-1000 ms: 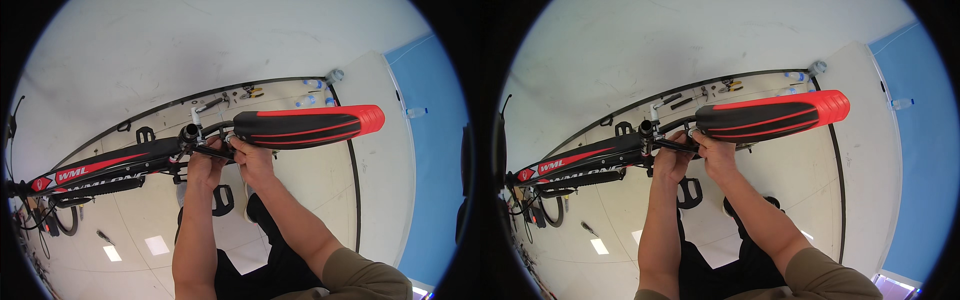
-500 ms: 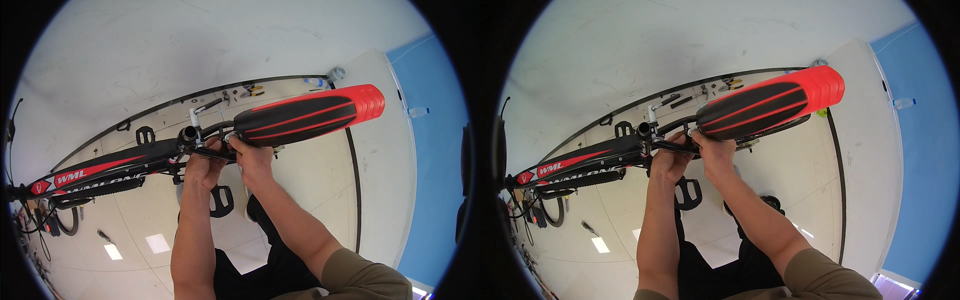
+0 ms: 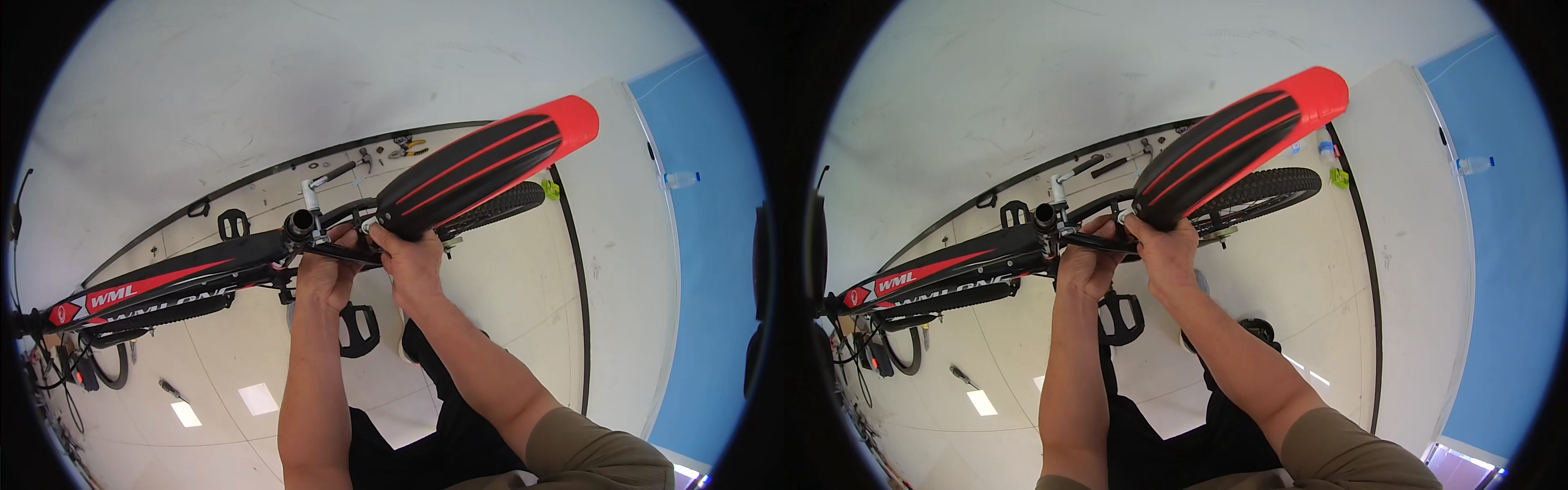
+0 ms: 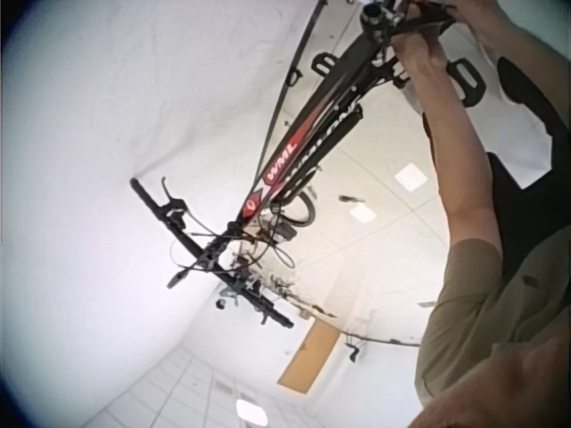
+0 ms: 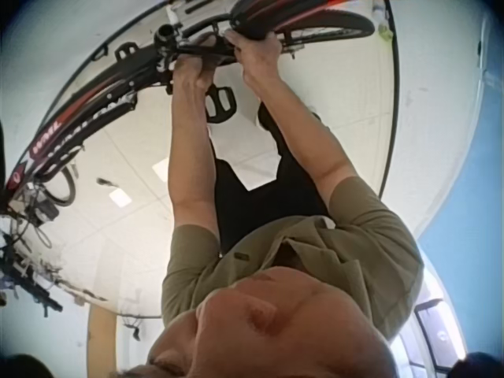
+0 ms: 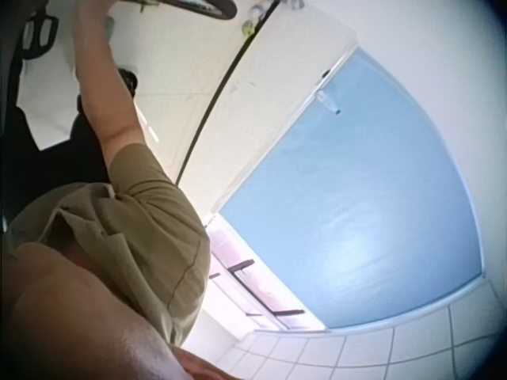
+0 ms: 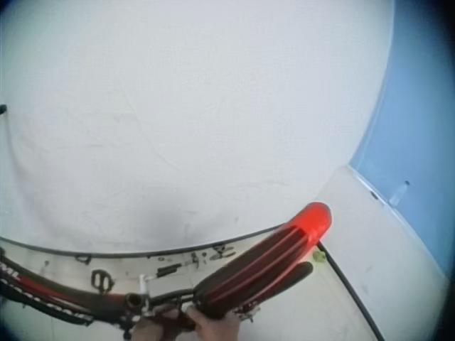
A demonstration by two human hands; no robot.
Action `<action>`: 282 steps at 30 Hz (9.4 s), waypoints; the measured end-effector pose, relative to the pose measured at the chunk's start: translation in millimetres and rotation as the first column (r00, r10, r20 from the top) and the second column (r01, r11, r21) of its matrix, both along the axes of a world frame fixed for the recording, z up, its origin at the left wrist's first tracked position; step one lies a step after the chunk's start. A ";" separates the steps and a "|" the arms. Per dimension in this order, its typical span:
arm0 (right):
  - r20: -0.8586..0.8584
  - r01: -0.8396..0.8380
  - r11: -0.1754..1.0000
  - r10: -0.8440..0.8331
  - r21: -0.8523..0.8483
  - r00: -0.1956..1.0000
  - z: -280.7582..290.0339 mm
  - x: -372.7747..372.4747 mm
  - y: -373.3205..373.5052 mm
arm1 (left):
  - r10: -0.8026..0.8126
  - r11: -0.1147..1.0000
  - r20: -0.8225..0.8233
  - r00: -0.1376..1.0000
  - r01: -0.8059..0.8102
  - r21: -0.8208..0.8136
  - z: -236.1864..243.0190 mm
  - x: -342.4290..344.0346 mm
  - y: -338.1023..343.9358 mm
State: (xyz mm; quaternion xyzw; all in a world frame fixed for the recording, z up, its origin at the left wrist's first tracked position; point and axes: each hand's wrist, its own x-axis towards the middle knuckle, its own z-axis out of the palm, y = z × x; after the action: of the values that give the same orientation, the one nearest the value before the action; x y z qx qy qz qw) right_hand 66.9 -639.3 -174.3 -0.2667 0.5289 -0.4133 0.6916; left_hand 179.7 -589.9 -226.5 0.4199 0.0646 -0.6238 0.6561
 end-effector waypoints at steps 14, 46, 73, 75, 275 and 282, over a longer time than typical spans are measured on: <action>-0.062 -0.058 0.980 0.047 -0.188 0.997 -17.3 1.8 -1.5 | 0.028 0.998 -0.050 0.998 -0.031 -0.055 -3.9 -0.6 0.5; -0.488 -0.395 0.761 0.118 -0.515 0.865 -15.5 -17.7 26.4 | 0.191 0.981 -0.004 0.982 -0.191 -0.041 -13.5 -4.1 3.5; -0.017 0.154 0.978 -0.153 0.139 0.988 -14.8 -26.1 22.4 | 0.097 0.994 -0.023 0.995 -0.098 -0.057 -3.8 1.5 5.4; -0.002 0.122 0.990 -0.122 0.076 0.992 -13.1 -26.1 22.2 | 0.083 0.994 -0.017 0.996 -0.084 -0.065 -5.8 0.6 5.5; -0.388 -0.551 0.790 0.435 -0.269 0.813 -21.8 -18.0 22.3 | 0.084 0.980 -0.143 0.986 -0.107 -0.165 -16.9 6.4 10.7; -0.375 -0.544 0.799 0.437 -0.254 0.818 -17.7 -17.5 22.5 | 0.176 0.954 -0.171 0.969 -0.211 -0.212 0.9 6.1 9.4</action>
State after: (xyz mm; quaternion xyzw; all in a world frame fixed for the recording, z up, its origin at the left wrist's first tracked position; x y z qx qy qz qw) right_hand 49.4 -616.7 -192.0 -0.5735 0.4559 -0.2599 0.6290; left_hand 185.7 -580.5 -225.6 0.2851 0.0826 -0.5896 0.7511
